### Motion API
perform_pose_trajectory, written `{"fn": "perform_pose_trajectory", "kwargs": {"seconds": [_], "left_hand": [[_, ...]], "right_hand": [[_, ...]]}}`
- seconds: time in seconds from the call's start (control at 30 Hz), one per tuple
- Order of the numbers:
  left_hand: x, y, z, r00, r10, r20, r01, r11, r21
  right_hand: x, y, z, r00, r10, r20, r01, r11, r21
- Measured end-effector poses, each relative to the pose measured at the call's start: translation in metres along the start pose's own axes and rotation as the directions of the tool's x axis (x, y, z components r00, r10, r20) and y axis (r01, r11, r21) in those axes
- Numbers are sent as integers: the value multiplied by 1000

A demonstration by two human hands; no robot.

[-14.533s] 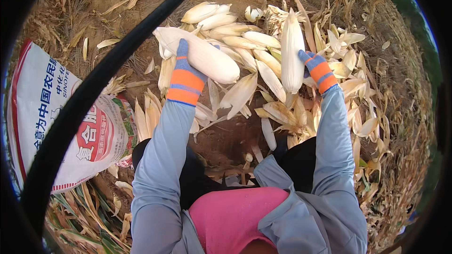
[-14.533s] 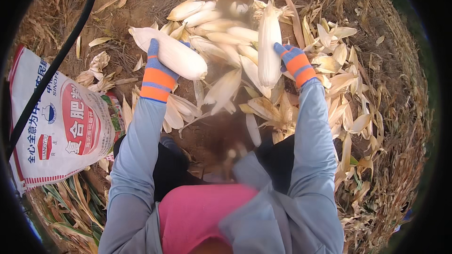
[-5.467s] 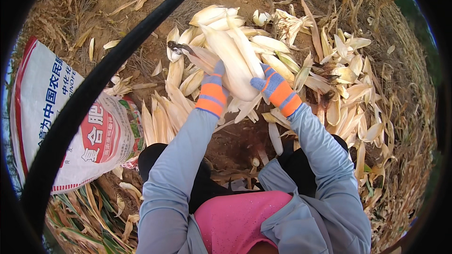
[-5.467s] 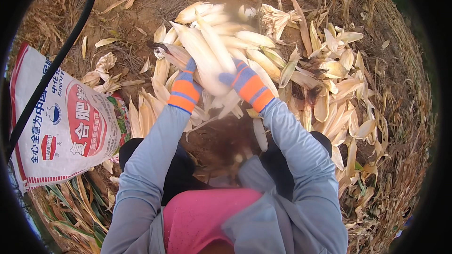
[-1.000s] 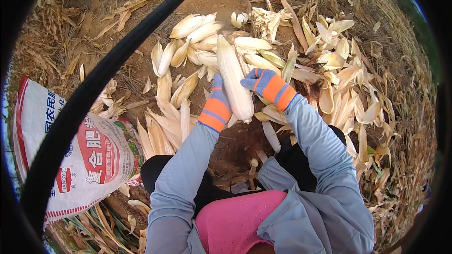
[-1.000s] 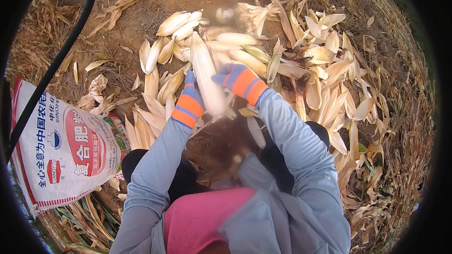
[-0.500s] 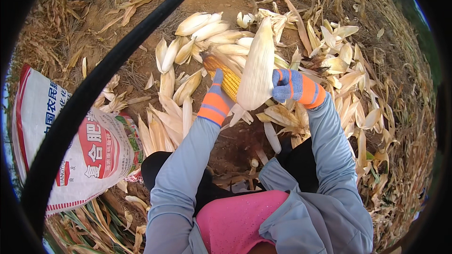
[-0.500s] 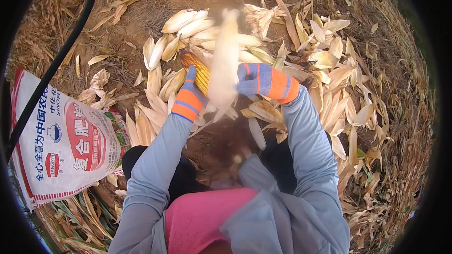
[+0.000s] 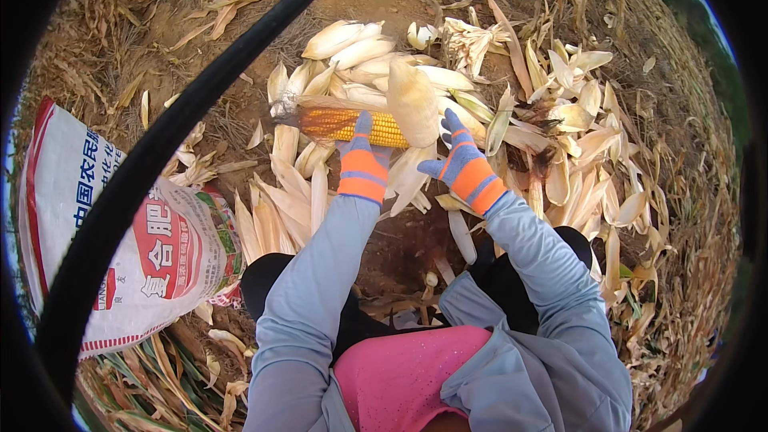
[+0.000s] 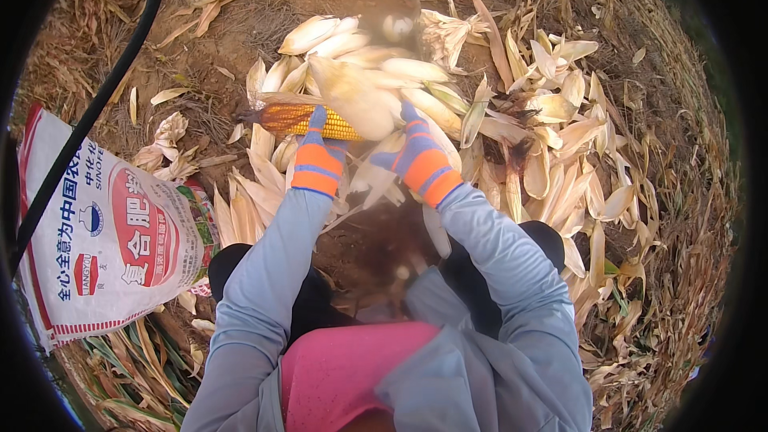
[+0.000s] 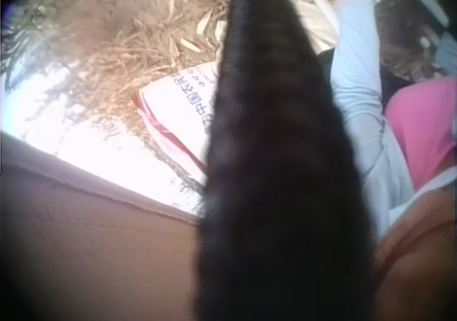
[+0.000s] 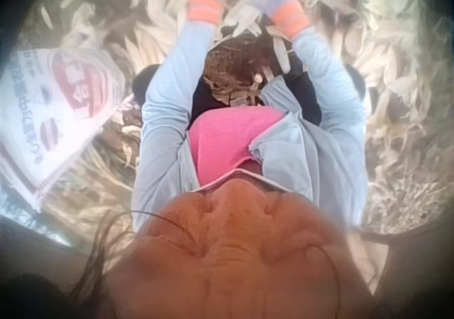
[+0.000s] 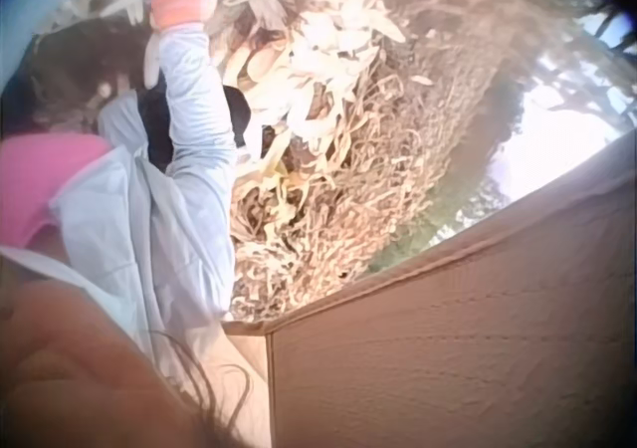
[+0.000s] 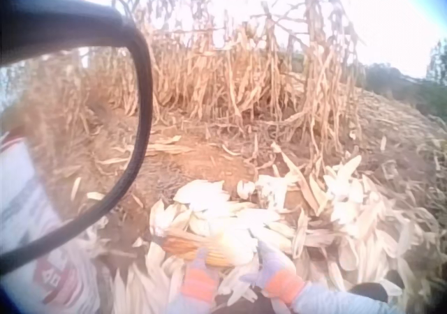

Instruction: The person shucks corn cobs by hand, peeling back the husks to reveal the kernels. The person places the shucked corn into a nearby sack.

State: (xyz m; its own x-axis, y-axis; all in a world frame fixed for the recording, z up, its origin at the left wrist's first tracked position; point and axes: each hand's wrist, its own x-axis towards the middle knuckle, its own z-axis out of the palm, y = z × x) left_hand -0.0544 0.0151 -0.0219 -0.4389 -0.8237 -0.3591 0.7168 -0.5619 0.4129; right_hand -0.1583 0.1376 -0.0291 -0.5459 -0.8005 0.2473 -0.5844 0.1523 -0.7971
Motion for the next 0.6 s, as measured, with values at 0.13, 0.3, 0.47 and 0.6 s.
{"fn": "perform_pose_trajectory", "kwargs": {"seconds": [0.13,0.3,0.47,0.6], "left_hand": [[-4,-7,-3,988,-97,124,102,994,-39],[-6,-14,0,963,-223,152,244,960,-134],[-17,-11,11,958,-250,141,266,958,-104],[-16,-12,15,962,-245,121,263,949,-174]], "right_hand": [[18,-40,1,983,181,-16,-129,757,641],[31,-1,-7,970,234,-64,-123,704,700],[35,-10,-7,894,447,46,-107,112,988],[33,-4,-6,938,321,131,-107,-91,990]]}}
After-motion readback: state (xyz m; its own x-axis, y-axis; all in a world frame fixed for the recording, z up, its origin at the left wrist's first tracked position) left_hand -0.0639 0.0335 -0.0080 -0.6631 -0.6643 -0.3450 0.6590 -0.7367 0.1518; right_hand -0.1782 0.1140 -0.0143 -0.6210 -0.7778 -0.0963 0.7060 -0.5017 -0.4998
